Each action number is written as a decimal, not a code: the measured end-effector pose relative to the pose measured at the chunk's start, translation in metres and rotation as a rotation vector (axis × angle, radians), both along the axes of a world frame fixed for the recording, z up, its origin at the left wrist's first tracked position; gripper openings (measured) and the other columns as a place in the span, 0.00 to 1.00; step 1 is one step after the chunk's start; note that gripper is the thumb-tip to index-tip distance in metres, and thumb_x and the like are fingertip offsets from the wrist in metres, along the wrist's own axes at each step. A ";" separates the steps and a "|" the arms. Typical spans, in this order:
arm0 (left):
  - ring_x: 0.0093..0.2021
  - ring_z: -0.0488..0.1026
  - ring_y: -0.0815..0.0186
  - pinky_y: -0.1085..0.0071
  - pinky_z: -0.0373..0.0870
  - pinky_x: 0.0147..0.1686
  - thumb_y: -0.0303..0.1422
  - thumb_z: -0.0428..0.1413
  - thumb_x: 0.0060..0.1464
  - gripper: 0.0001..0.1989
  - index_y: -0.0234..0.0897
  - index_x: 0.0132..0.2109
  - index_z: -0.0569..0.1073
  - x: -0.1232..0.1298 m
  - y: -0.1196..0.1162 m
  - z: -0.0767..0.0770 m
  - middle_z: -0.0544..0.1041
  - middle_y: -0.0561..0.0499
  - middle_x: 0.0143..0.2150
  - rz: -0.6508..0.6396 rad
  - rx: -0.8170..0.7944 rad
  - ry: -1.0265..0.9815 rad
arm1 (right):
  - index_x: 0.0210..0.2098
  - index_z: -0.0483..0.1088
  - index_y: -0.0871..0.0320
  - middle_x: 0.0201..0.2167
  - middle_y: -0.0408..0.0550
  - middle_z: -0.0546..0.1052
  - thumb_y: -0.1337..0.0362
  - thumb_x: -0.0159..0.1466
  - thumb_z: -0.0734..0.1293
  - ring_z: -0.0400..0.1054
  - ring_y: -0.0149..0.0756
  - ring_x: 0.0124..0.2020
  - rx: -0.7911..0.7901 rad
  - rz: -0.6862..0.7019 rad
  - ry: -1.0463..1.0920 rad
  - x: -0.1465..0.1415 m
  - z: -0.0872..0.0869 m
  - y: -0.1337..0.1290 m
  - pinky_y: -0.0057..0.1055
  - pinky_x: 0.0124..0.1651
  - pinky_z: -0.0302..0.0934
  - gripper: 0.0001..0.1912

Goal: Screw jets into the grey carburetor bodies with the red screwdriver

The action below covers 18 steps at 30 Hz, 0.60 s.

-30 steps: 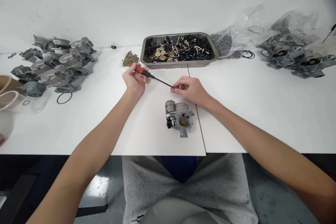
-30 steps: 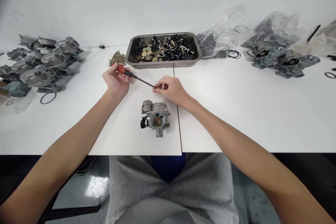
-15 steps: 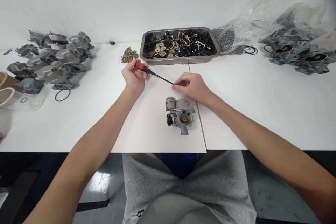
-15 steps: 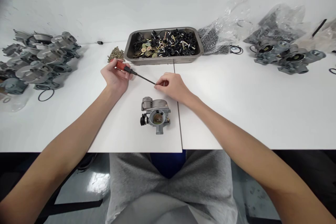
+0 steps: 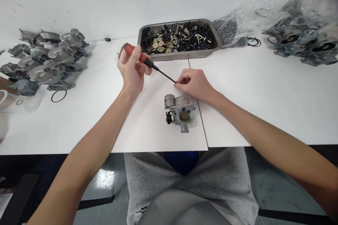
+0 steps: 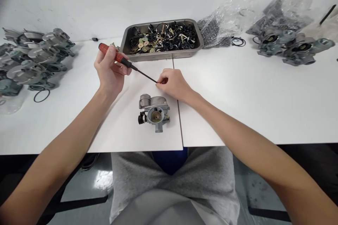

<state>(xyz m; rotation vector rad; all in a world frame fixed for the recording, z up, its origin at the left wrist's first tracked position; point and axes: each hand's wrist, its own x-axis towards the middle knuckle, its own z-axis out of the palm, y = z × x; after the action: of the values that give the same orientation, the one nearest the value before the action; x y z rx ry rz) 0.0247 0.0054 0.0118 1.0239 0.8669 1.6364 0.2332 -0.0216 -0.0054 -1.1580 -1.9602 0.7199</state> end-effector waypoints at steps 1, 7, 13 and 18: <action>0.20 0.59 0.76 0.73 0.52 0.19 0.50 0.58 0.54 0.17 0.43 0.37 0.66 0.001 0.000 0.000 0.74 0.59 0.27 0.005 0.007 0.016 | 0.21 0.74 0.60 0.24 0.44 0.73 0.68 0.52 0.70 0.65 0.30 0.26 0.010 -0.011 0.000 0.000 0.000 0.000 0.30 0.32 0.58 0.04; 0.20 0.60 0.74 0.71 0.50 0.19 0.56 0.55 0.53 0.20 0.45 0.37 0.66 0.002 0.000 -0.002 0.71 0.60 0.22 -0.005 -0.051 -0.020 | 0.22 0.74 0.61 0.25 0.44 0.74 0.68 0.52 0.71 0.65 0.30 0.26 0.008 -0.035 -0.007 0.000 0.002 0.000 0.30 0.33 0.59 0.04; 0.21 0.59 0.76 0.73 0.45 0.21 0.54 0.49 0.59 0.20 0.42 0.38 0.65 0.002 0.002 -0.003 0.73 0.59 0.24 -0.067 -0.064 -0.138 | 0.38 0.78 0.60 0.32 0.47 0.77 0.58 0.53 0.74 0.68 0.34 0.32 -0.161 0.131 -0.142 0.006 0.016 0.000 0.33 0.38 0.62 0.15; 0.18 0.59 0.74 0.71 0.48 0.20 0.58 0.51 0.54 0.22 0.43 0.33 0.65 -0.003 0.000 0.008 0.71 0.57 0.21 0.025 -0.072 -0.020 | 0.53 0.73 0.54 0.44 0.51 0.77 0.51 0.58 0.71 0.71 0.41 0.42 -0.263 0.196 -0.231 0.031 0.054 0.000 0.39 0.45 0.67 0.26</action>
<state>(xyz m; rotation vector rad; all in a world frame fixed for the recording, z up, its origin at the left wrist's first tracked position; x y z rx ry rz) 0.0214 0.0055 0.0195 0.9485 0.9226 1.6220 0.2637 -0.0215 0.0483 -1.2610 -2.2454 1.0098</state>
